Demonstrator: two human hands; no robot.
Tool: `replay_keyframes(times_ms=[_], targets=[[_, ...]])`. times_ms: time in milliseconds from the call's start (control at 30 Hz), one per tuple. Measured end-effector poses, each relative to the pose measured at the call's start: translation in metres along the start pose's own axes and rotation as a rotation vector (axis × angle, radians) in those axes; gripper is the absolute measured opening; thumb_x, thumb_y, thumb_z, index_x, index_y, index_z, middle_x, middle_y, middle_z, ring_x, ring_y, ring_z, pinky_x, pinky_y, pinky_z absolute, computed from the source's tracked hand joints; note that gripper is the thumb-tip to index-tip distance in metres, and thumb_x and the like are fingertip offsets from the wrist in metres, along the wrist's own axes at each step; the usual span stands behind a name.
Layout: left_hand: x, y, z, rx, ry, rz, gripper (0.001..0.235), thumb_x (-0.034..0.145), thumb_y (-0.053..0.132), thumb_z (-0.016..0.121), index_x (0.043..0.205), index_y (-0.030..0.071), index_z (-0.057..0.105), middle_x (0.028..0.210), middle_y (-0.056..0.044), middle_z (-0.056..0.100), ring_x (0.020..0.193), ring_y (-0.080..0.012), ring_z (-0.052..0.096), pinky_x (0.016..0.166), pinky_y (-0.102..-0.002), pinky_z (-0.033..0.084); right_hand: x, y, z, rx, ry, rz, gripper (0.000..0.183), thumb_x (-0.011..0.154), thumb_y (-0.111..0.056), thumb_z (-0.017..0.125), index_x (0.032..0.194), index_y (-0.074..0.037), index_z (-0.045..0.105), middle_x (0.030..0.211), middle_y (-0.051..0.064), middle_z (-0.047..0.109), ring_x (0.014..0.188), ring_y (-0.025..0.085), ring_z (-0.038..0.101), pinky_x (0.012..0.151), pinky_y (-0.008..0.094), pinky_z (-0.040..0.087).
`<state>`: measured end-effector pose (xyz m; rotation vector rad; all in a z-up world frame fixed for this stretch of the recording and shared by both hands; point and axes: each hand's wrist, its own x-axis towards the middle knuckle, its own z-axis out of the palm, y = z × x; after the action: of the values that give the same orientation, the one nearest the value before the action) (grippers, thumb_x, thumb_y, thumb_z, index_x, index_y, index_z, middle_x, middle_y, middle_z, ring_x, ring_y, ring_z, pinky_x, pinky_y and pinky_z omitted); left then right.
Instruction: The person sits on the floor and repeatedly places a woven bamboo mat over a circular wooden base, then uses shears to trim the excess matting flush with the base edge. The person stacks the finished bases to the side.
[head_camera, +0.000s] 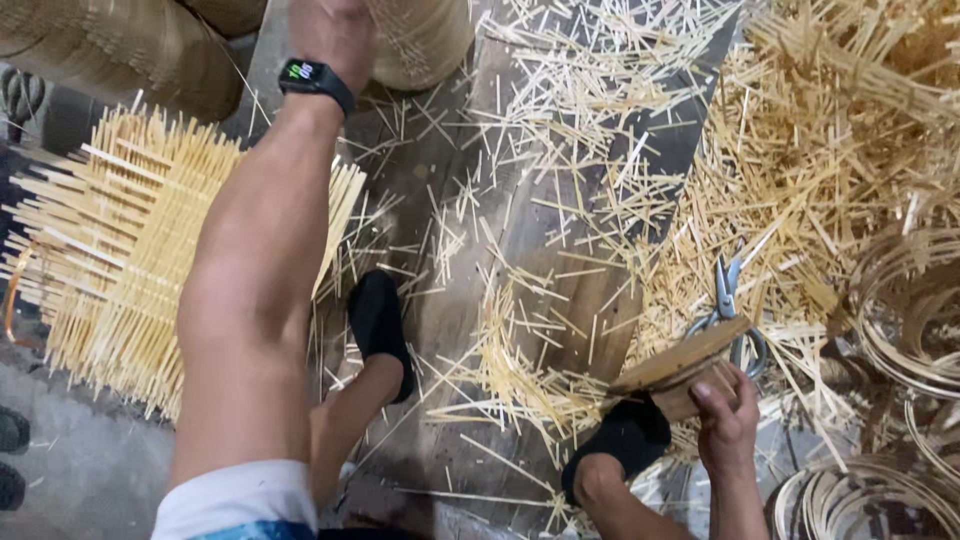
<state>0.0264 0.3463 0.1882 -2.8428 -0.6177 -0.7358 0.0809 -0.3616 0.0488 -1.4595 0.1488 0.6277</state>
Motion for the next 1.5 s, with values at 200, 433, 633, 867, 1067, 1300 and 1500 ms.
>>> replay_keyframes(times_ms=[200, 433, 633, 867, 1067, 1300, 1500], targets=[[0.003, -0.027, 0.028, 0.005, 0.031, 0.054, 0.027, 0.069, 0.007, 0.079, 0.096, 0.011, 0.078, 0.079, -0.016, 0.070, 0.071, -0.0371, 0.069, 0.064, -0.045, 0.057, 0.000, -0.012, 0.002, -0.151, 0.072, 0.062, 0.081, 0.079, -0.023, 0.073, 0.148, 0.005, 0.042, 0.128, 0.016, 0.057, 0.116, 0.026, 0.061, 0.100, 0.038, 0.052], [0.000, -0.030, 0.032, -0.063, -0.080, -0.086, 0.020, 0.076, 0.009, 0.080, 0.096, 0.008, 0.077, 0.086, -0.020, 0.072, 0.079, -0.0408, 0.069, 0.069, -0.048, 0.057, -0.001, -0.021, 0.012, -0.167, 0.032, 0.026, 0.084, 0.077, -0.023, 0.073, 0.149, 0.004, 0.041, 0.130, 0.017, 0.057, 0.117, 0.027, 0.059, 0.100, 0.038, 0.049], [0.002, -0.031, 0.029, -0.111, -0.053, -0.069, 0.032, 0.074, 0.002, 0.078, 0.105, 0.009, 0.078, 0.093, -0.020, 0.072, 0.086, -0.0405, 0.070, 0.074, -0.048, 0.058, -0.003, -0.039, 0.034, -0.194, -0.040, 0.016, 0.088, 0.069, -0.028, 0.073, 0.147, 0.002, 0.045, 0.127, 0.017, 0.057, 0.115, 0.027, 0.061, 0.096, 0.041, 0.052], [0.000, -0.019, 0.014, -0.130, 0.000, -0.019, 0.040, 0.070, 0.003, 0.083, 0.109, 0.009, 0.078, 0.097, -0.020, 0.072, 0.089, -0.0411, 0.069, 0.076, -0.047, 0.057, -0.009, -0.052, 0.056, -0.253, -0.124, 0.001, 0.096, 0.063, -0.032, 0.075, 0.147, 0.002, 0.043, 0.127, 0.020, 0.059, 0.116, 0.030, 0.061, 0.098, 0.043, 0.050], [-0.005, -0.012, 0.023, -0.089, 0.084, -0.028, 0.048, 0.077, 0.001, 0.079, 0.123, 0.009, 0.068, 0.113, -0.019, 0.069, 0.107, -0.0376, 0.067, 0.093, -0.046, 0.054, -0.007, -0.056, 0.071, -0.156, -0.147, 0.054, 0.096, 0.065, -0.033, 0.074, 0.148, 0.001, 0.042, 0.126, 0.019, 0.057, 0.116, 0.033, 0.061, 0.096, 0.047, 0.054], [-0.160, 0.218, 0.038, -0.610, -0.834, -0.685, 0.070, 0.099, 0.047, 0.064, 0.151, 0.006, 0.042, 0.137, -0.026, 0.058, 0.128, -0.0400, 0.055, 0.108, -0.048, 0.044, 0.015, -0.035, 0.110, 0.516, -0.455, 0.228, 0.087, 0.084, -0.040, 0.072, 0.154, 0.000, 0.038, 0.145, 0.016, 0.054, 0.133, 0.034, 0.053, 0.109, 0.050, 0.049], [-0.314, 0.319, 0.086, -1.631, -0.299, -1.400, 0.045, 0.097, 0.025, 0.063, 0.138, 0.004, 0.063, 0.135, -0.019, 0.069, 0.119, -0.0253, 0.066, 0.101, -0.037, 0.052, 0.033, -0.007, 0.120, 0.321, -0.343, 0.329, 0.064, 0.096, -0.044, 0.055, 0.141, 0.001, 0.053, 0.134, 0.018, 0.065, 0.119, 0.031, 0.064, 0.094, 0.043, 0.056]])
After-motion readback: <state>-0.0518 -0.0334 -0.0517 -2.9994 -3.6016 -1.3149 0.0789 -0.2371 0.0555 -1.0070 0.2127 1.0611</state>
